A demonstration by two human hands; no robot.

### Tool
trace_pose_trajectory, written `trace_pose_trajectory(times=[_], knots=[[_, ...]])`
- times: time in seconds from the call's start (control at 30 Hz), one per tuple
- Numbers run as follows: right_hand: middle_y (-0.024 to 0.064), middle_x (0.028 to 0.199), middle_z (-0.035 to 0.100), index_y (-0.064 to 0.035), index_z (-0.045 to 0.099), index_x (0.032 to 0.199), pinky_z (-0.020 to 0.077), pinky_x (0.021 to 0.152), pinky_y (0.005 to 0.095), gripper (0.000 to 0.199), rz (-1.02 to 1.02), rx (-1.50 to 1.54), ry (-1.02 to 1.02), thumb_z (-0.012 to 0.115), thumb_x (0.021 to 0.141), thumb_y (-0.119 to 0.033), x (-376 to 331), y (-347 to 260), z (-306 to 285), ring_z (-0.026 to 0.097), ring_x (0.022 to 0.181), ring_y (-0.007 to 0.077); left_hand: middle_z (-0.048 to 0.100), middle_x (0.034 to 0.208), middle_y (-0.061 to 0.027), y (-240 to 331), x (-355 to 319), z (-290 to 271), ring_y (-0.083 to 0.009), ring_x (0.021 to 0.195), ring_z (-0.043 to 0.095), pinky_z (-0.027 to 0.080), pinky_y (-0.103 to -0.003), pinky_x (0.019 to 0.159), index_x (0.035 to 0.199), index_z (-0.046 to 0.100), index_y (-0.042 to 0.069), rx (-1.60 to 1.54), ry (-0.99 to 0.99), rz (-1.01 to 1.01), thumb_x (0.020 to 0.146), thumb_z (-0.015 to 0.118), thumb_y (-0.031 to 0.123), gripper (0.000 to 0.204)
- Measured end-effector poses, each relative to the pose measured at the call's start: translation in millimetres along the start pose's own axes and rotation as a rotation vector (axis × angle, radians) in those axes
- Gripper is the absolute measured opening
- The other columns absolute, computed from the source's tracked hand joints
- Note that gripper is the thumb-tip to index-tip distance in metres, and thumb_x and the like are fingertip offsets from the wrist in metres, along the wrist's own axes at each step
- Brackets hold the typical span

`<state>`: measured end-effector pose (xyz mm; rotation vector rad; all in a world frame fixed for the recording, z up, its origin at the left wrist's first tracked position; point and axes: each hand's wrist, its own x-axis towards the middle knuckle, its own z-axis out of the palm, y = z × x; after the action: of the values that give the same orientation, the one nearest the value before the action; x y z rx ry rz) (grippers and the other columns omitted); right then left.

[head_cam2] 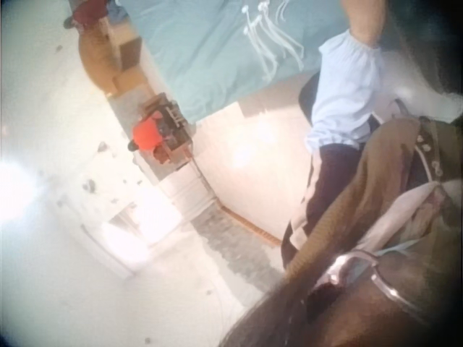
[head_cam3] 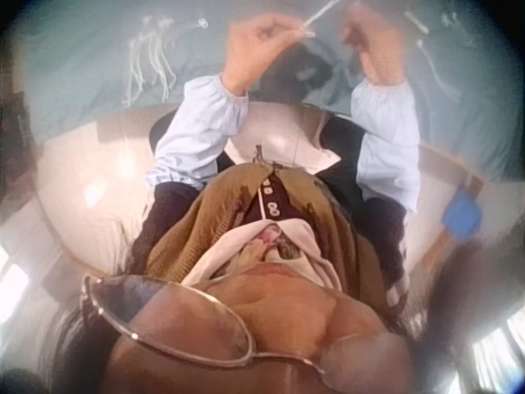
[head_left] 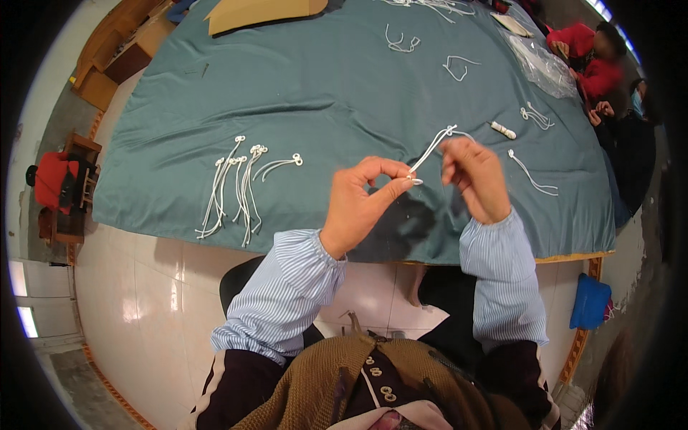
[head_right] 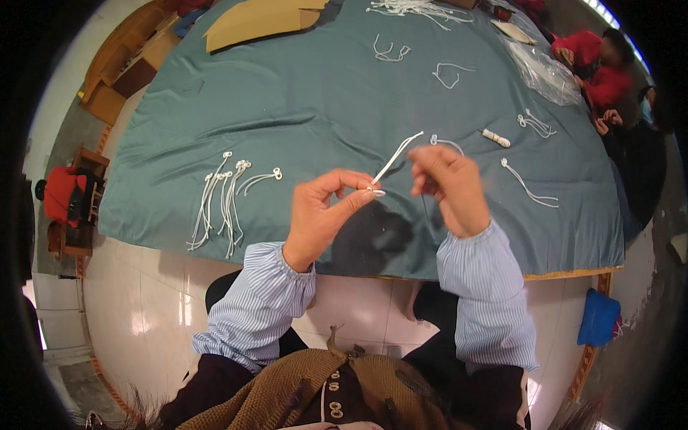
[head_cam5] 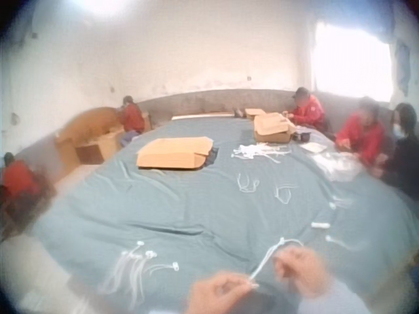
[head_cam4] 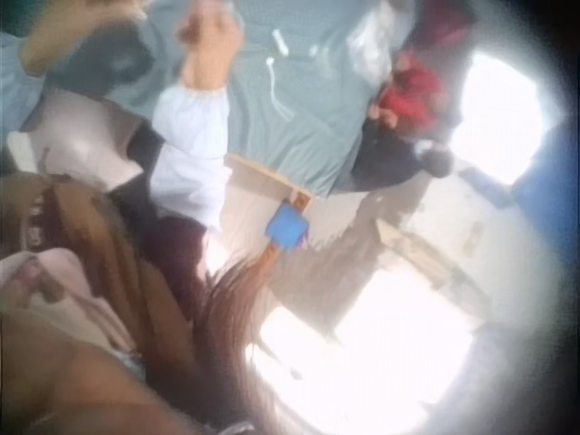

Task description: The person sits at a table and repeatedly picks up white cords with small plastic heads, threads them through a small white plastic piece, and places the assembled units on the table. The process is repeated for multiple cords throughout the clip.

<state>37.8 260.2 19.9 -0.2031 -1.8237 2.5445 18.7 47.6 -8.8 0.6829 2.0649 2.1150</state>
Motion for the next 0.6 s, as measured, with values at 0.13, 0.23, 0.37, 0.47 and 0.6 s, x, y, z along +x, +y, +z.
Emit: trace_pose_trajectory(times=[0.13, 0.23, 0.37, 0.47, 0.6], knots=[[0.0007, 0.079, 0.061, 0.0027, 0.069, 0.104, 0.0508, 0.063, 0.0231, 0.025, 0.091, -0.030, -0.012, 0.070, 0.092, -0.019, -11, 10, 19, 0.058, 0.068, 0.0063, 0.073, 0.093, -0.0049, -1, 0, 1, -0.0109, 0.084, 0.061, 0.044, -0.026, 0.073, 0.091, 0.072, 0.003, 0.029, 0.053, 0.066, 0.085, 0.073, 0.010, 0.010], [0.0006, 0.076, 0.060, 0.0035, 0.068, 0.103, 0.0490, 0.062, 0.0230, 0.024, 0.052, -0.079, 0.007, 0.069, 0.093, -0.018, -11, 12, 28, 0.056, 0.067, 0.0065, 0.072, 0.088, -0.0032, -2, -1, 4, -0.0107, 0.080, 0.060, 0.045, -0.025, 0.073, 0.091, 0.071, 0.003, 0.035, 0.036, 0.051, 0.085, 0.073, 0.010, 0.009], [0.0010, 0.076, 0.057, 0.0030, 0.065, 0.103, 0.0484, 0.063, 0.0237, 0.021, 0.010, -0.030, -0.005, 0.065, 0.096, -0.017, -6, 10, 33, 0.056, 0.068, 0.0077, 0.070, 0.083, -0.0004, -6, -2, 5, -0.0071, 0.071, 0.054, 0.040, -0.022, 0.066, 0.091, 0.071, 0.003, -0.062, 0.022, -0.072, 0.086, 0.072, 0.011, 0.010], [0.0022, 0.077, 0.059, 0.0023, 0.065, 0.102, 0.0501, 0.063, 0.0240, 0.019, -0.009, -0.027, 0.000, 0.064, 0.096, -0.016, -5, 9, 32, 0.057, 0.069, 0.0089, 0.068, 0.080, -0.0010, -10, -7, 8, -0.0060, 0.070, 0.054, 0.040, -0.021, 0.066, 0.088, 0.070, 0.001, -0.288, 0.033, -0.251, 0.087, 0.071, 0.014, 0.012], [0.0032, 0.080, 0.061, 0.0016, 0.065, 0.103, 0.0509, 0.064, 0.0245, 0.018, -0.051, -0.093, 0.005, 0.064, 0.096, -0.015, -4, 14, 28, 0.059, 0.070, 0.0101, 0.067, 0.085, -0.0050, -13, -7, 5, -0.0107, 0.080, 0.059, 0.046, -0.024, 0.073, 0.092, 0.068, -0.002, -0.515, -0.060, -0.480, 0.093, 0.065, 0.015, 0.017]])
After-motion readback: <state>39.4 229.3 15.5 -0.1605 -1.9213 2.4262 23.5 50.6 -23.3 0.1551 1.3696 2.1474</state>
